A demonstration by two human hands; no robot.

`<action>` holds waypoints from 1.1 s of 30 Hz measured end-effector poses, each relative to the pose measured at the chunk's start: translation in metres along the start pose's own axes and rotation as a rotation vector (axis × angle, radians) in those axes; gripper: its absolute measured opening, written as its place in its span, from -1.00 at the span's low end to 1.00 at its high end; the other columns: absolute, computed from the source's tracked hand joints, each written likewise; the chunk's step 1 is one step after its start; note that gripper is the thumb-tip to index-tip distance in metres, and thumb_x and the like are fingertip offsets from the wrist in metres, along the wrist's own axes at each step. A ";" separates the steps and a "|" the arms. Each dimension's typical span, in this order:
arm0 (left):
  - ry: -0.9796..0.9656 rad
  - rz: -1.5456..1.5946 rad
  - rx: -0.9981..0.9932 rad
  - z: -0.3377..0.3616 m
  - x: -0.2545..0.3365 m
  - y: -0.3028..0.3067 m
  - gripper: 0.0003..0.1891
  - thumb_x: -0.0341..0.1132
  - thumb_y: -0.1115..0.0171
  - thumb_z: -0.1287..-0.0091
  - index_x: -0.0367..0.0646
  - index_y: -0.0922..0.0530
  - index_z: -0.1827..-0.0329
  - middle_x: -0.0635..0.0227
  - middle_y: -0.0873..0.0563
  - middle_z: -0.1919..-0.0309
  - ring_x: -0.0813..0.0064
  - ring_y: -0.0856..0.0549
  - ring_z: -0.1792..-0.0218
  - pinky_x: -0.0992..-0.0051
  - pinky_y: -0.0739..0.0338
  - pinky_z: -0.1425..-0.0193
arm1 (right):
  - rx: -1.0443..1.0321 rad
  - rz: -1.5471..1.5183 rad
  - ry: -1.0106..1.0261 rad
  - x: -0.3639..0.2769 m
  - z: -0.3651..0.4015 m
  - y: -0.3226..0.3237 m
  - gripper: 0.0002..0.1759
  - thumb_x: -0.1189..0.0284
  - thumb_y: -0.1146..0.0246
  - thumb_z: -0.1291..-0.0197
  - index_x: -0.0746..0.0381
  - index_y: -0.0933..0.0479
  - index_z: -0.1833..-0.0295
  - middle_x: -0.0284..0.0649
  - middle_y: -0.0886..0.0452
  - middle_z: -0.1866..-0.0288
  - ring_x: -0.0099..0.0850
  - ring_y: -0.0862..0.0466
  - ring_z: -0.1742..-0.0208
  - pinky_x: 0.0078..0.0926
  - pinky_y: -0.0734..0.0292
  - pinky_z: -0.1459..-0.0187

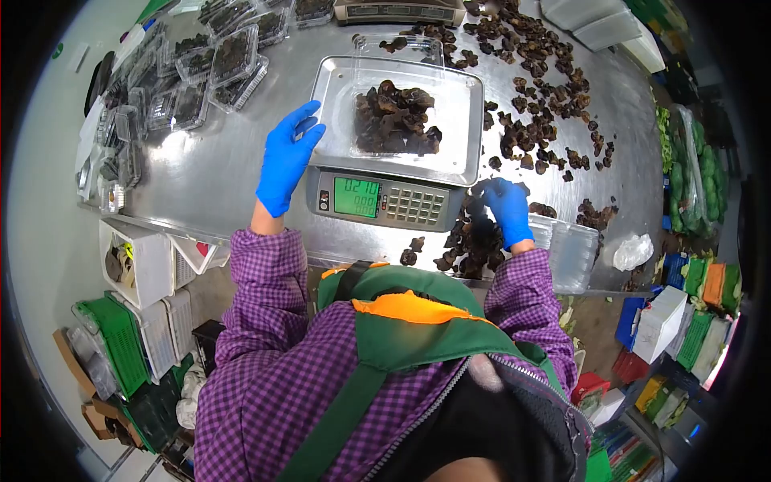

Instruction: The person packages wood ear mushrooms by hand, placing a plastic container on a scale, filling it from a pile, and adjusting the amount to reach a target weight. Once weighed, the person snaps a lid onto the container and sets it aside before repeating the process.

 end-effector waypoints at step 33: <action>-0.157 -0.061 -0.246 -0.059 0.025 -0.073 -0.78 -0.55 -0.26 -0.15 -0.21 -0.66 0.13 0.38 -0.73 0.19 0.64 -0.66 0.27 0.59 -0.57 0.14 | 0.118 -0.055 0.701 -0.253 -0.157 0.035 -0.83 0.45 -0.30 -0.14 0.20 -0.64 0.13 -0.15 -0.66 0.20 -0.21 -0.67 0.18 -0.36 -0.57 0.09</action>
Point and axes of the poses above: each hand's wrist, its own z-axis away from the middle knuckle, its own y-axis out of the back of the hand, x = y × z, the point moved 9 cm from there along -z, towards the middle knuckle
